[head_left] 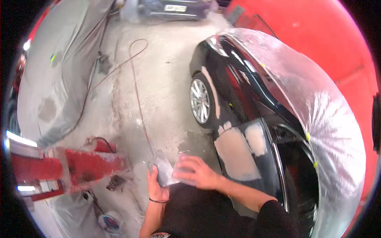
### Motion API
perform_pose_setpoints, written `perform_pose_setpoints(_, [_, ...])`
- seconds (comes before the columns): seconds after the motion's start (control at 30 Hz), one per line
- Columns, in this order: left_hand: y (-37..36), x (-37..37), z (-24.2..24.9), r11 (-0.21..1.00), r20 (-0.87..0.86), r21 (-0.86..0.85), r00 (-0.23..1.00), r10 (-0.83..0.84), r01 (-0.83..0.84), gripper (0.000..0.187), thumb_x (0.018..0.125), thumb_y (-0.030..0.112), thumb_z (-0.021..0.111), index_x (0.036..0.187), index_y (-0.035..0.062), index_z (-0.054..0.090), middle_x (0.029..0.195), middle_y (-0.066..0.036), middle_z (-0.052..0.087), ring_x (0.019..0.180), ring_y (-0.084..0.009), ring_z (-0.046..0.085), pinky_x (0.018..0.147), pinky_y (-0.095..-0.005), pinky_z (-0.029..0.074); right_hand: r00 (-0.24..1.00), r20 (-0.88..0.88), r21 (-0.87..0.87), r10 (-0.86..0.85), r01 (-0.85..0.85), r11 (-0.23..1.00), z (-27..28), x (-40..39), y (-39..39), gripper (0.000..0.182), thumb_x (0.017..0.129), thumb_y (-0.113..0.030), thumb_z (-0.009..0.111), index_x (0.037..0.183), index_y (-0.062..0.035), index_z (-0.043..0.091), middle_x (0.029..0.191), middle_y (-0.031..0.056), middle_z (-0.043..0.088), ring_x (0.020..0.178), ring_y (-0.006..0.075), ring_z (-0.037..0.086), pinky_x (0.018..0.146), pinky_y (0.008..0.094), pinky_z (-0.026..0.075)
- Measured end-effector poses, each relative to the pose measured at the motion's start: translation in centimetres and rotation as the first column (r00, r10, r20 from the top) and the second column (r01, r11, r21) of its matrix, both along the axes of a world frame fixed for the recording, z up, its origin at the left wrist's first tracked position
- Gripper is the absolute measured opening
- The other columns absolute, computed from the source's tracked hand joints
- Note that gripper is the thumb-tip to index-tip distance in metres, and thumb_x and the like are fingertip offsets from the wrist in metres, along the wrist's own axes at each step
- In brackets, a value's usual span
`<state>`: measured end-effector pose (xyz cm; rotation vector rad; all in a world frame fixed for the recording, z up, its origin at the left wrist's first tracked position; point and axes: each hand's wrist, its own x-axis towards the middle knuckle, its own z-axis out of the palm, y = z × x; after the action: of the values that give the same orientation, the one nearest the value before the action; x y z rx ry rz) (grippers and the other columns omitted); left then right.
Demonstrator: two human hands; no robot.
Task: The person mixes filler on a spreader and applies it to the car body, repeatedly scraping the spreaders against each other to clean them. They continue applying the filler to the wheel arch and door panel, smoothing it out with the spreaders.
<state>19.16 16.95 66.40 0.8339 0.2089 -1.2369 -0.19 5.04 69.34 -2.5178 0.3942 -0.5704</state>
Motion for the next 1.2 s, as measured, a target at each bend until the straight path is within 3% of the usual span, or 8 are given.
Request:
perform_pose_setpoints(0.17, [-2.2,3.5,2.5,0.838,-0.163,-0.506,0.932,-0.323,0.202,0.031,0.111,0.041,0.057,0.117,0.0122,0.065,0.087,0.0,0.068,0.076,-0.0179,0.069,0.065,-0.036,0.059,0.994,0.015,-0.059,-0.108,0.108,0.992,3.4,-0.7,-1.4,0.056,0.085,-0.012,0.075,0.139,-0.0252,0.071,0.142,0.0074,0.059,0.139,0.0359,0.053,0.115,0.0506,0.044])
perform_pose_setpoints(0.3, [-9.5,-0.4,8.5,0.95,-0.115,0.246,0.979,-0.167,0.19,0.032,0.112,0.045,0.054,0.116,0.0154,0.066,0.071,0.001,0.061,0.045,-0.0096,0.044,0.04,-0.0272,0.039,0.944,0.329,-0.016,0.004,0.002,1.0,7.8,2.3,-0.4,0.062,0.08,-0.001,0.07,0.138,-0.0257,0.072,0.138,0.0102,0.064,0.133,0.0355,0.058,0.11,0.0491,0.049])
perform_pose_setpoints(0.4, [-10.8,2.1,1.8,0.679,-0.326,-0.508,0.612,-0.721,0.53,0.032,0.111,0.042,0.056,0.118,0.0128,0.067,0.081,-0.002,0.066,0.064,-0.015,0.061,0.054,-0.0332,0.052,0.935,0.156,0.215,-0.319,0.283,0.935,5.9,1.1,-6.4,0.041,0.098,-0.023,0.069,0.138,-0.0129,0.069,0.138,0.0149,0.062,0.134,0.0352,0.057,0.11,0.0485,0.049])
perform_pose_setpoints(0.43, [-12.9,2.0,1.8,0.517,-0.239,-0.664,0.503,-0.831,0.54,0.031,0.112,0.041,0.055,0.112,0.0116,0.066,0.09,-0.002,0.069,0.078,-0.0162,0.069,0.067,-0.0345,0.059,0.764,0.115,0.395,-0.635,0.551,0.735,5.0,0.0,-7.8,0.039,0.111,-0.03,0.057,0.139,-0.0049,0.065,0.141,0.0173,0.062,0.133,0.034,0.058,0.111,0.0483,0.047])
perform_pose_setpoints(0.5, [-16.6,0.2,6.6,0.804,-0.019,-0.17,0.814,-0.58,0.569,0.03,0.112,0.036,0.057,0.123,0.0089,0.064,0.11,-0.005,0.069,0.098,-0.018,0.068,0.082,-0.037,0.059,0.416,-0.03,0.842,-0.909,0.501,0.201,3.7,-1.6,-11.6,0.044,0.115,-0.037,0.049,0.14,-0.0024,0.059,0.139,0.0171,0.064,0.121,0.0281,0.068,0.091,0.0438,0.061])
perform_pose_setpoints(0.63, [-26.4,2.6,5.4,0.964,0.422,0.029,0.871,-0.253,0.266,0.046,0.11,0.031,0.063,0.144,0.0014,0.056,0.136,-0.007,0.064,0.123,-0.0163,0.06,0.105,-0.0345,0.049,0.401,-0.303,0.952,-0.864,0.09,-0.292,5.9,-3.2,-13.4,0.034,0.11,-0.034,0.058,0.13,-0.0064,0.061,0.102,0.0086,0.073,0.08,0.0219,0.076,0.054,0.0368,0.062])
perform_pose_setpoints(0.73, [-31.7,2.5,5.5,0.984,0.652,-0.046,0.751,-0.099,0.17,0.046,0.112,0.03,0.06,0.146,0.0003,0.053,0.136,-0.006,0.063,0.124,-0.0161,0.057,0.108,-0.0338,0.046,0.566,-0.312,0.893,-0.763,-0.101,-0.439,6.6,-2.8,-12.9,0.045,0.104,-0.037,0.068,0.138,-0.0084,0.059,0.12,0.0084,0.069,0.097,0.0227,0.072,0.07,0.0439,0.061])
perform_pose_setpoints(1.2, [-42.2,-7.6,8.6,0.671,0.555,-0.302,0.697,-0.454,0.677,0.036,0.114,0.024,0.054,0.144,0.0027,0.052,0.133,-0.006,0.063,0.12,-0.015,0.059,0.106,-0.0335,0.048,-0.153,-0.229,0.832,-0.961,-0.543,-0.112,6.5,1.3,-16.9,0.023,0.108,-0.022,0.063,0.124,-0.0063,0.066,0.106,0.0061,0.076,0.089,0.0168,0.076,0.075,0.0333,0.064])
